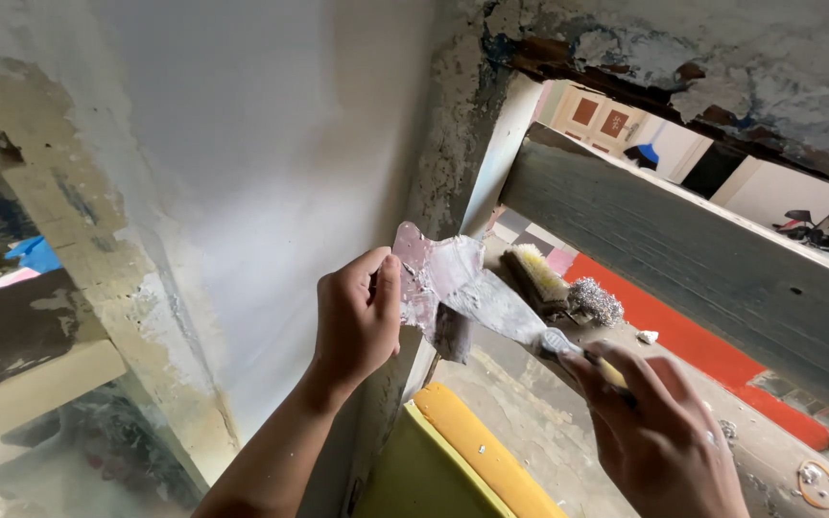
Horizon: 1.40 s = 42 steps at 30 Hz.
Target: The person mixes plaster between two putty knives, applies the plaster to the wall and ceiling corner, and smooths the surface with the putty knife.
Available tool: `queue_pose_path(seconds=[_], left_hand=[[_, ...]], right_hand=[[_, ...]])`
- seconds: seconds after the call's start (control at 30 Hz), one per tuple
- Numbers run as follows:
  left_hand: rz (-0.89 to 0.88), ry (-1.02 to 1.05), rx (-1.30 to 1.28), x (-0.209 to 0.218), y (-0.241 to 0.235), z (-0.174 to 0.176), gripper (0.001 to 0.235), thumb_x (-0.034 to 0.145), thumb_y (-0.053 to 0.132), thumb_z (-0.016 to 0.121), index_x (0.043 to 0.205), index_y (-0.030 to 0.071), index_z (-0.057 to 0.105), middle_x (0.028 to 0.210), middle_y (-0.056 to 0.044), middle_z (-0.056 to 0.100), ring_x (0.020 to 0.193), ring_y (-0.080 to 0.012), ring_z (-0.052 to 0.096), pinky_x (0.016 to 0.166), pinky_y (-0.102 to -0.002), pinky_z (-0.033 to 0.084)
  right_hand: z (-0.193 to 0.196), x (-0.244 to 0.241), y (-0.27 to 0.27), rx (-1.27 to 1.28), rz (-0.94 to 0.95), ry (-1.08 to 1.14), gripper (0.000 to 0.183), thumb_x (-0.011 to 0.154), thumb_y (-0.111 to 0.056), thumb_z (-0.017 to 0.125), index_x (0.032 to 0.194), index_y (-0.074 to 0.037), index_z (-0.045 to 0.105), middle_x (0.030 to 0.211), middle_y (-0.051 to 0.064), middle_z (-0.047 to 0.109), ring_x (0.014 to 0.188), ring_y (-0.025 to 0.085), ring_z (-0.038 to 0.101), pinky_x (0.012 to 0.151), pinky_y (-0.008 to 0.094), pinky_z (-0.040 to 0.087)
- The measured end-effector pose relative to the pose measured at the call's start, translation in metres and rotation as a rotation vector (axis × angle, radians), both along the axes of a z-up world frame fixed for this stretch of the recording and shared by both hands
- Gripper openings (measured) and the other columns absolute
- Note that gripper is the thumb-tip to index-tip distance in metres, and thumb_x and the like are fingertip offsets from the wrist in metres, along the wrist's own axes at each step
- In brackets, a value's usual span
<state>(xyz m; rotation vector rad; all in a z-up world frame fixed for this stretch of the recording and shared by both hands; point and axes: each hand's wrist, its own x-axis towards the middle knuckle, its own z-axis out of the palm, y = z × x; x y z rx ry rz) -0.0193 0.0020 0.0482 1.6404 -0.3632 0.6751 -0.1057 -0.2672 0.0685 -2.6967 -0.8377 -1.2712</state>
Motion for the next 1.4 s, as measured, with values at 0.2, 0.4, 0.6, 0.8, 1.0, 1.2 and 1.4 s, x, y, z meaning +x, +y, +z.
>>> queue_pose_path(seconds=[0.2, 0.4, 0.6, 0.8, 1.0, 1.2, 1.4], left_hand=[[0.14, -0.233, 0.115, 0.013, -0.011, -0.014, 0.04, 0.112, 0.017, 0.048, 0.075, 0.002, 0.048, 0.053, -0.004, 0.044, 0.042, -0.0129, 0.047, 0.041, -0.029, 0.034], [-0.007, 0.078, -0.022, -0.001, -0.011, -0.001, 0.033, 0.104, 0.017, 0.046, 0.076, 0.005, 0.058, 0.046, -0.002, 0.051, 0.032, -0.0102, 0.052, 0.031, -0.028, 0.038], [0.045, 0.003, 0.05, 0.001, -0.008, -0.01, 0.039, 0.106, 0.017, 0.045, 0.071, 0.002, 0.05, 0.046, -0.002, 0.05, 0.033, -0.0095, 0.054, 0.034, -0.027, 0.038], [0.001, 0.036, 0.031, -0.002, -0.016, -0.007, 0.041, 0.107, 0.017, 0.045, 0.068, 0.002, 0.049, 0.045, 0.0, 0.048, 0.032, -0.0096, 0.051, 0.03, -0.027, 0.037], [0.058, 0.027, 0.024, -0.006, -0.008, -0.004, 0.037, 0.105, 0.015, 0.047, 0.07, 0.003, 0.052, 0.047, 0.001, 0.049, 0.033, -0.0086, 0.051, 0.03, -0.026, 0.038], [0.012, 0.025, 0.042, -0.004, -0.022, -0.006, 0.039, 0.106, 0.014, 0.049, 0.069, 0.002, 0.047, 0.048, 0.0, 0.046, 0.034, -0.0082, 0.051, 0.031, -0.026, 0.037], [0.062, 0.052, 0.006, 0.0, -0.018, -0.01, 0.038, 0.105, 0.013, 0.049, 0.068, 0.002, 0.049, 0.046, -0.002, 0.048, 0.032, -0.0101, 0.051, 0.03, -0.027, 0.037]], right_hand=[[0.006, -0.001, -0.001, 0.054, 0.021, -0.083, 0.033, 0.078, -0.004, 0.077, 0.11, -0.014, 0.078, 0.113, 0.003, 0.069, 0.088, 0.023, 0.066, 0.075, 0.037, 0.06], [-0.001, 0.009, 0.0, -0.06, 0.035, -0.053, 0.038, 0.077, -0.005, 0.078, 0.113, -0.015, 0.078, 0.114, 0.006, 0.07, 0.087, 0.024, 0.066, 0.071, 0.035, 0.061], [0.001, 0.002, -0.015, 0.005, 0.058, -0.096, 0.037, 0.079, -0.008, 0.077, 0.113, -0.021, 0.075, 0.12, 0.002, 0.067, 0.1, 0.024, 0.067, 0.081, 0.037, 0.062], [-0.003, 0.016, -0.016, -0.034, 0.018, -0.025, 0.043, 0.076, -0.001, 0.078, 0.116, -0.018, 0.076, 0.118, 0.003, 0.069, 0.095, 0.027, 0.067, 0.069, 0.036, 0.06], [-0.006, 0.008, -0.035, -0.037, -0.016, 0.024, 0.037, 0.073, -0.003, 0.079, 0.105, -0.021, 0.079, 0.114, 0.001, 0.069, 0.09, 0.024, 0.066, 0.078, 0.038, 0.06], [-0.002, 0.013, -0.029, 0.022, 0.015, -0.083, 0.034, 0.08, -0.003, 0.079, 0.11, -0.019, 0.078, 0.114, 0.004, 0.068, 0.093, 0.026, 0.065, 0.077, 0.038, 0.058], [-0.003, 0.01, -0.033, -0.007, 0.0, 0.016, 0.038, 0.073, -0.002, 0.078, 0.107, -0.017, 0.08, 0.113, 0.004, 0.069, 0.089, 0.025, 0.065, 0.077, 0.039, 0.059]])
